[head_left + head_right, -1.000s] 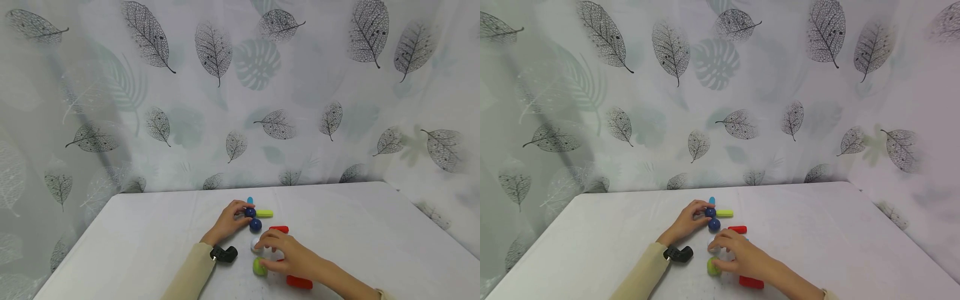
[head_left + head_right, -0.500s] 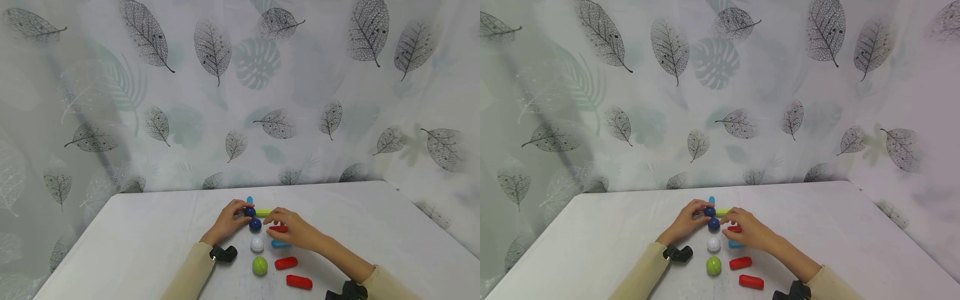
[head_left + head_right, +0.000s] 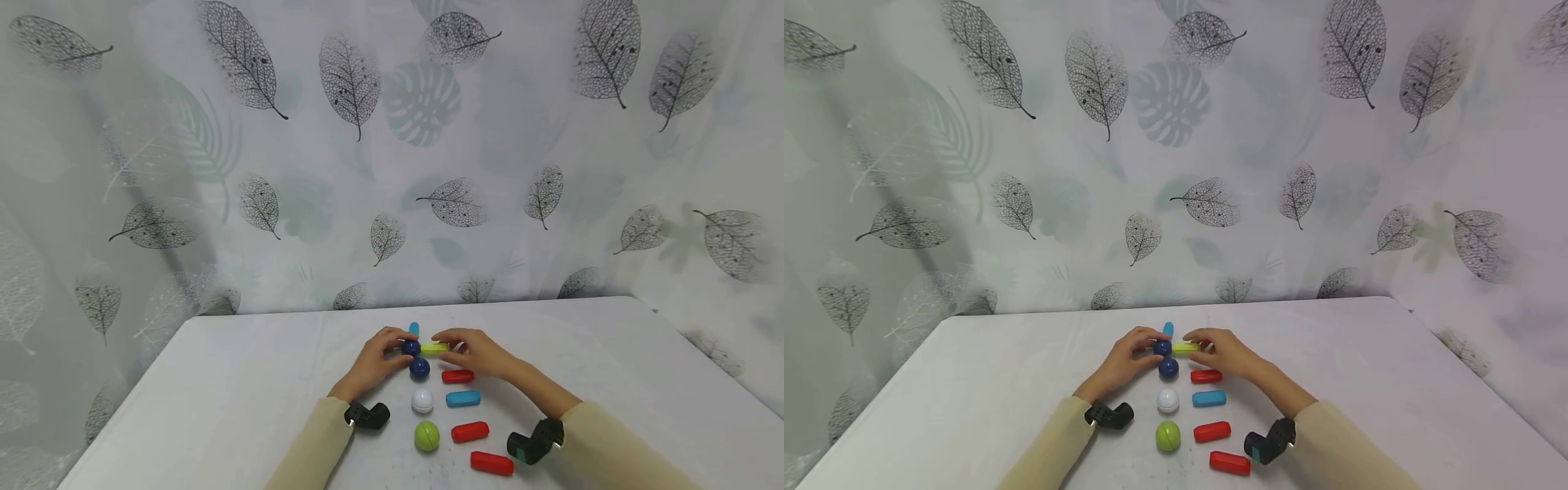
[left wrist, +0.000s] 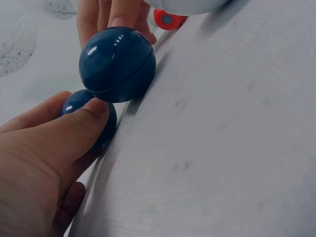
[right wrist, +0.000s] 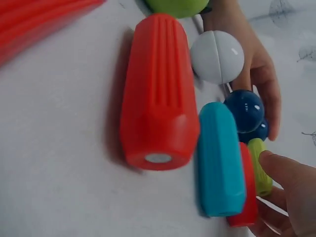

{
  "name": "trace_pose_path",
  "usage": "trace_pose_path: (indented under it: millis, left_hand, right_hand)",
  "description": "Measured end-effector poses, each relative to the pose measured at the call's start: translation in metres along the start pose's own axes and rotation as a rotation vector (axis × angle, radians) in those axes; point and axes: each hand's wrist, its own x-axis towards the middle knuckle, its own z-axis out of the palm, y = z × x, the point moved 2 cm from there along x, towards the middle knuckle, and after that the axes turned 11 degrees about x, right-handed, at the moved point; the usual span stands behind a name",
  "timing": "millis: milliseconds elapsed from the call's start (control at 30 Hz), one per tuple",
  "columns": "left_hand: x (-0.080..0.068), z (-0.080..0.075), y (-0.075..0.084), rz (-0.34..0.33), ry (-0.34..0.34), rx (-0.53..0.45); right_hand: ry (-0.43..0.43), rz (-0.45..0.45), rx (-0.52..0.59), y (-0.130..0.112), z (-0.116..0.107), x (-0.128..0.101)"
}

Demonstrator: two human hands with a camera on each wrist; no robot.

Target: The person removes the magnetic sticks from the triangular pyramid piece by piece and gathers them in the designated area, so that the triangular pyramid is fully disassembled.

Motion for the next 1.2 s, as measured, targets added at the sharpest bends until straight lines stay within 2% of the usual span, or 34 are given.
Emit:
trace_pose_path:
  millis: [300,567,833,1067,1200]
  left_hand:
    - [0.001,-0.001,0.001,-0.009,-0.005,-0.006]
    - [0.002,-0.001,-0.001,0.016,0.005,-0.02]
    - [0.0,0.0,-0.001,0.006,0.003,-0.035]
    - [-0.001,0.002,-0.002,0.0,-0.007,-0.019]
    - [0.0,0.001,-0.001,-0.011,-0.009,-0.011]
  right_hand:
    - [0.042,0.038,-0.014,0.013,0.005,0.013]
    - [0.055,0.039,-0.024,0.009,0.007,0.012]
    - [0.087,0.076,-0.035,0.008,0.009,0.013]
    - [0.114,0.14,0.017,0.01,0.009,0.008]
    - [0.152,0.145,0.036,0.009,0.007,0.004]
